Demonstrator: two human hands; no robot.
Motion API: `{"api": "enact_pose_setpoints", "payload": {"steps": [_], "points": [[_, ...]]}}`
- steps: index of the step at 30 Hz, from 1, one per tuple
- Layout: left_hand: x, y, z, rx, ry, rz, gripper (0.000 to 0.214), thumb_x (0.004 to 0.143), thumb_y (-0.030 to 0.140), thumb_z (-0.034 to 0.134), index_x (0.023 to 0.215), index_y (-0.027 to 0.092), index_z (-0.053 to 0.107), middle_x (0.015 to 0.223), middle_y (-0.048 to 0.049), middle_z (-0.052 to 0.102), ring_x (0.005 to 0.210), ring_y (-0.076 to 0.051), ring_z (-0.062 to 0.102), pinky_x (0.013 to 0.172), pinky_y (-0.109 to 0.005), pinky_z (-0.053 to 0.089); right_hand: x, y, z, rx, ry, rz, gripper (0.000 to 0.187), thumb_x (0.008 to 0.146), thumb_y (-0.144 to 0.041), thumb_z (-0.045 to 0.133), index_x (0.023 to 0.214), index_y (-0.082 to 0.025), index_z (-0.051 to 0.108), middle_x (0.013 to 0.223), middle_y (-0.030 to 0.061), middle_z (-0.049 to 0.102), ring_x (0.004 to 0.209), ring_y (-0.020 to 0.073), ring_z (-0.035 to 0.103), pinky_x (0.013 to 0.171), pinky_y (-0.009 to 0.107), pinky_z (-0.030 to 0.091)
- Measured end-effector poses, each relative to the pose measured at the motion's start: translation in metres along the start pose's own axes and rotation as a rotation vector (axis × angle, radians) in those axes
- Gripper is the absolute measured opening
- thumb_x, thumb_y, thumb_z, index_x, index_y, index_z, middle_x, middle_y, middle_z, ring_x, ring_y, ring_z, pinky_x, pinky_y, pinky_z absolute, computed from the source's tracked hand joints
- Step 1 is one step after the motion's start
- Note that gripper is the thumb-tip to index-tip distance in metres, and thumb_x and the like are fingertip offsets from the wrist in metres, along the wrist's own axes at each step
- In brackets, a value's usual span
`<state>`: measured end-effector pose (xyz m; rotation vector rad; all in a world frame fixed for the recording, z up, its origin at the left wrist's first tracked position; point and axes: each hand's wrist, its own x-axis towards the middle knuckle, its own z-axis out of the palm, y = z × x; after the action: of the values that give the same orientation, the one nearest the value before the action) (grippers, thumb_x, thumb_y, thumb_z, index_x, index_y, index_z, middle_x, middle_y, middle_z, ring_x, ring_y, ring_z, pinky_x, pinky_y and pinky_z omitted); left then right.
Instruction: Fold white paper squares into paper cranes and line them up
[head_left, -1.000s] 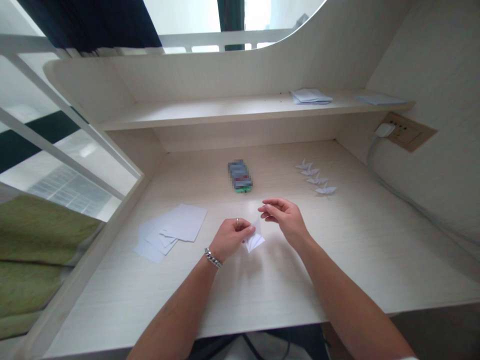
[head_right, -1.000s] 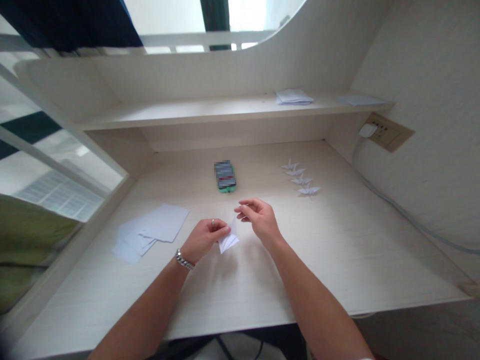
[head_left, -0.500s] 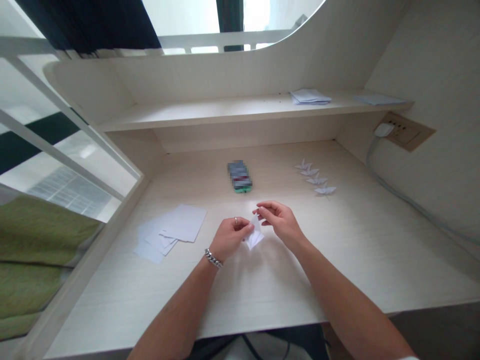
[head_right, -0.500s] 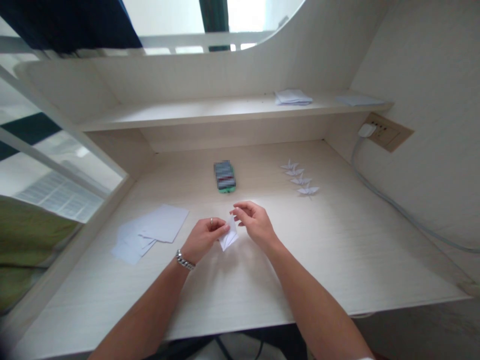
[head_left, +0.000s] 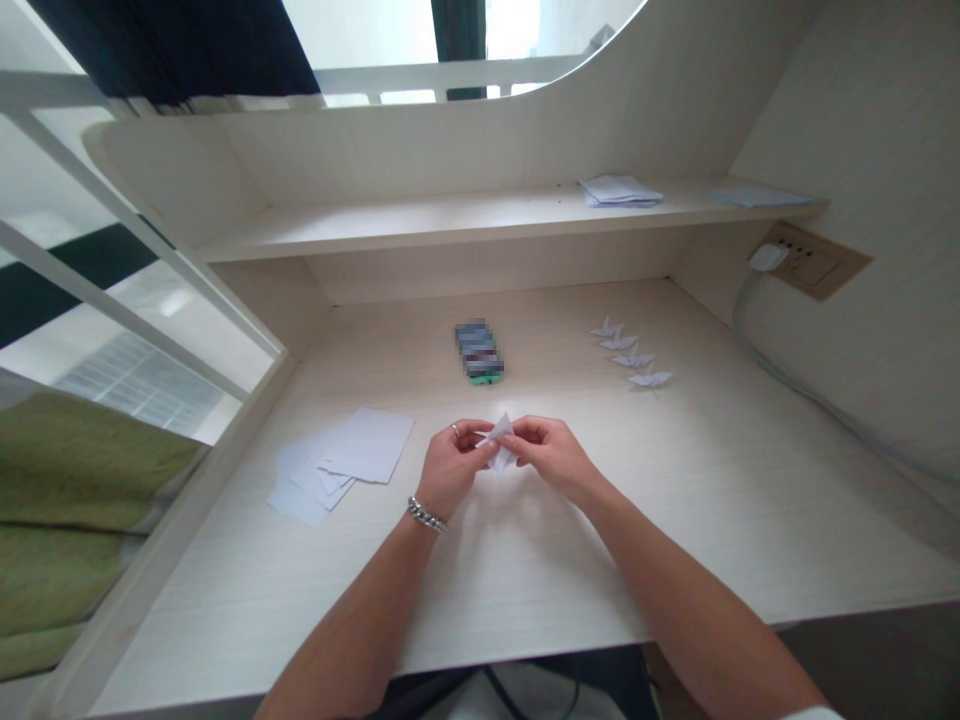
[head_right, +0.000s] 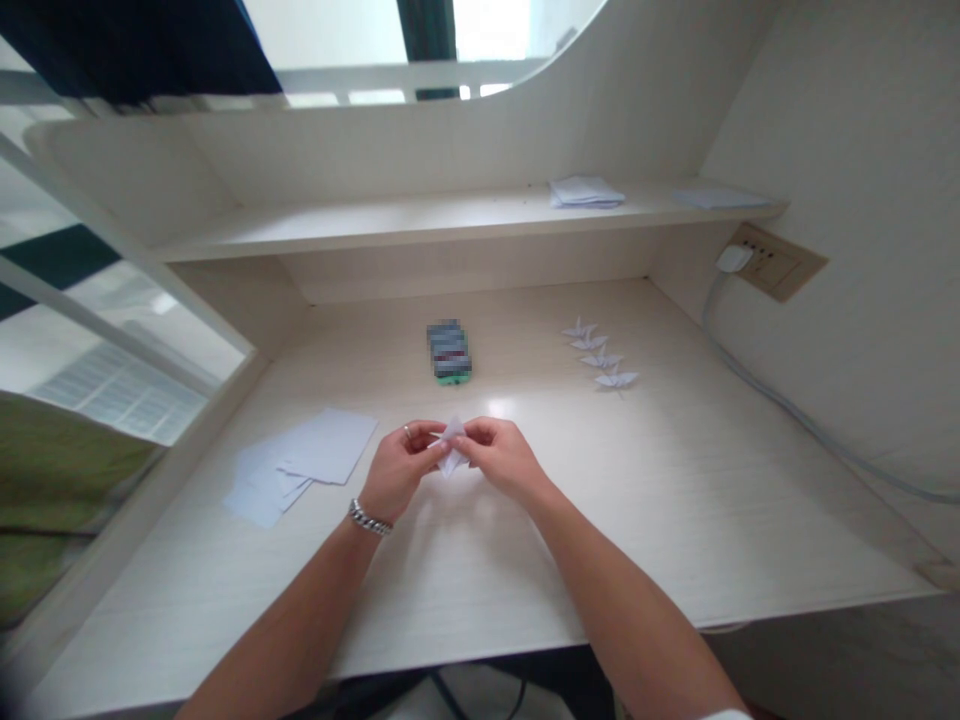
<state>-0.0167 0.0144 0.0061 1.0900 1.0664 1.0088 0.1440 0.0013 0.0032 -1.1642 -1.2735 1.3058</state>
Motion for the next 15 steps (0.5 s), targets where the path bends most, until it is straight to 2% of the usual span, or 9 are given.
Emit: {"api": "enact_pose_setpoints", "payload": {"steps": [8,15], "points": [[-0.0022,0.0003,0.0037,0.057,-0.023,-0.004,0.037,0.064,0.025,0.077,0.096,0.013,0.064,0.055,0.0059,0.056,0.052,-0.009,0.056,0.052,-0.022,0.050,0.0013,0.0059,0.0041,0.035,0.128,-0.080,0.021,0.072,-0.036,0.071,0.077,-0.015,0.070,0.069,0.0036,0.069,0.060,0.0157,0.061,0.056,0.027,0.047],[-0.0036,0.0036,0.0045,0.000,-0.104,0.004,0.053,0.054,0.012,0.080,0.103,0.012,0.060,0.068,0.0026,0.063,0.059,-0.009,0.058,0.058,-0.021,0.048,0.0001,0.0052,0.0062,0.013,0.191,-0.130,0.018,0.075,-0.033,0.069,0.078,-0.015,0.070,0.072,0.0045,0.070,0.063,0.0168,0.062,0.059,0.027,0.047]]}}
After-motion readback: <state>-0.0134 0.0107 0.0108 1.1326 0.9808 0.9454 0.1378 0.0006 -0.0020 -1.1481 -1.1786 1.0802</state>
